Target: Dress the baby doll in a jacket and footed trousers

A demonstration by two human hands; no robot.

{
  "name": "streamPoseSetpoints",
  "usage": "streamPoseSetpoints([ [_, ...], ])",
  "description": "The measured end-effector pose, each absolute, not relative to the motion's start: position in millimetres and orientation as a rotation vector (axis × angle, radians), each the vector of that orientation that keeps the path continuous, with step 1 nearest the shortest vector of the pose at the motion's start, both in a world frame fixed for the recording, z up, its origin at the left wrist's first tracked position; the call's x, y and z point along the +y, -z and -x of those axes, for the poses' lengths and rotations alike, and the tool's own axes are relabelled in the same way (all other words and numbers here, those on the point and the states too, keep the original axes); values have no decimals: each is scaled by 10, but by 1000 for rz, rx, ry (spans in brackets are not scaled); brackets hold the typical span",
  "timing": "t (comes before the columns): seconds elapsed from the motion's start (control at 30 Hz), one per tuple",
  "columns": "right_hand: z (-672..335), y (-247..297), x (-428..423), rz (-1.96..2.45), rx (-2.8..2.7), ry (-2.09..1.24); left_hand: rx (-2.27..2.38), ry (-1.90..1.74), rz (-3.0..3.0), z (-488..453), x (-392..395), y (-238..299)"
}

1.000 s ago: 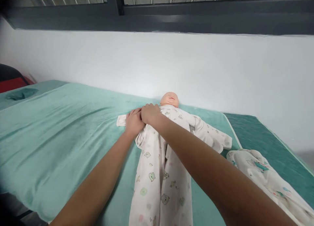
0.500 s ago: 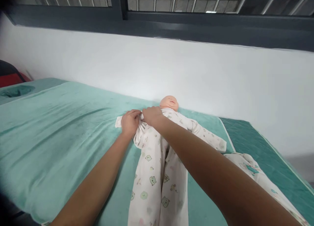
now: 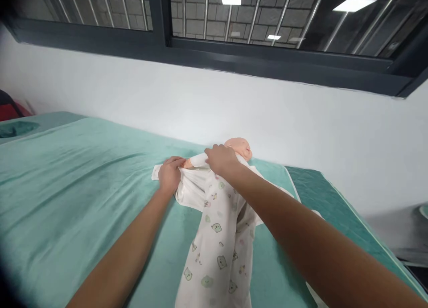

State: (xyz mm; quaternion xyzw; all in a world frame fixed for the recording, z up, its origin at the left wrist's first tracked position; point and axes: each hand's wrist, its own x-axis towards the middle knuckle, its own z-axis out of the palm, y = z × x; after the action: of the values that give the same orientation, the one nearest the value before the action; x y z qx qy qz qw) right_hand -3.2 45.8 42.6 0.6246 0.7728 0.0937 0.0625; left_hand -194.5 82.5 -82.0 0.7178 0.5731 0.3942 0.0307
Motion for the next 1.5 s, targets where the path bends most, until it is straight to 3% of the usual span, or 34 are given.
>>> streamPoseSetpoints([
  [0.33, 105, -302, 435, -1907, 2394, -264, 1915, -905, -2451, 1795, 738, 757],
  [0.67, 321, -34, 375, -2009, 2477, -164, 1744, -697, -2733, 1715, 826, 719],
  [0.77, 133, -44, 164, -2231, 2604, -29, 1847, -682, -2686, 1731, 804, 703],
  [0.97, -634, 352, -216, -3093, 2514, 262, 1960, -593, -2617, 1742, 765, 695],
  [1.07, -974, 677, -241, -3243, 2367, 114, 1943, -645, -2582, 1730, 772, 723],
  [1.2, -1187, 897, -174, -3093, 2394, 6, 1757, -908, -2444, 1660, 718, 685],
  [1.33, -1285, 924, -136, -3296, 2331, -22, 1486, -1145, -2369, 1401, 527, 430],
  [1.5, -1368, 916, -151, -3551, 2089, -43, 1003, -812, -2601, 726, 311, -19],
])
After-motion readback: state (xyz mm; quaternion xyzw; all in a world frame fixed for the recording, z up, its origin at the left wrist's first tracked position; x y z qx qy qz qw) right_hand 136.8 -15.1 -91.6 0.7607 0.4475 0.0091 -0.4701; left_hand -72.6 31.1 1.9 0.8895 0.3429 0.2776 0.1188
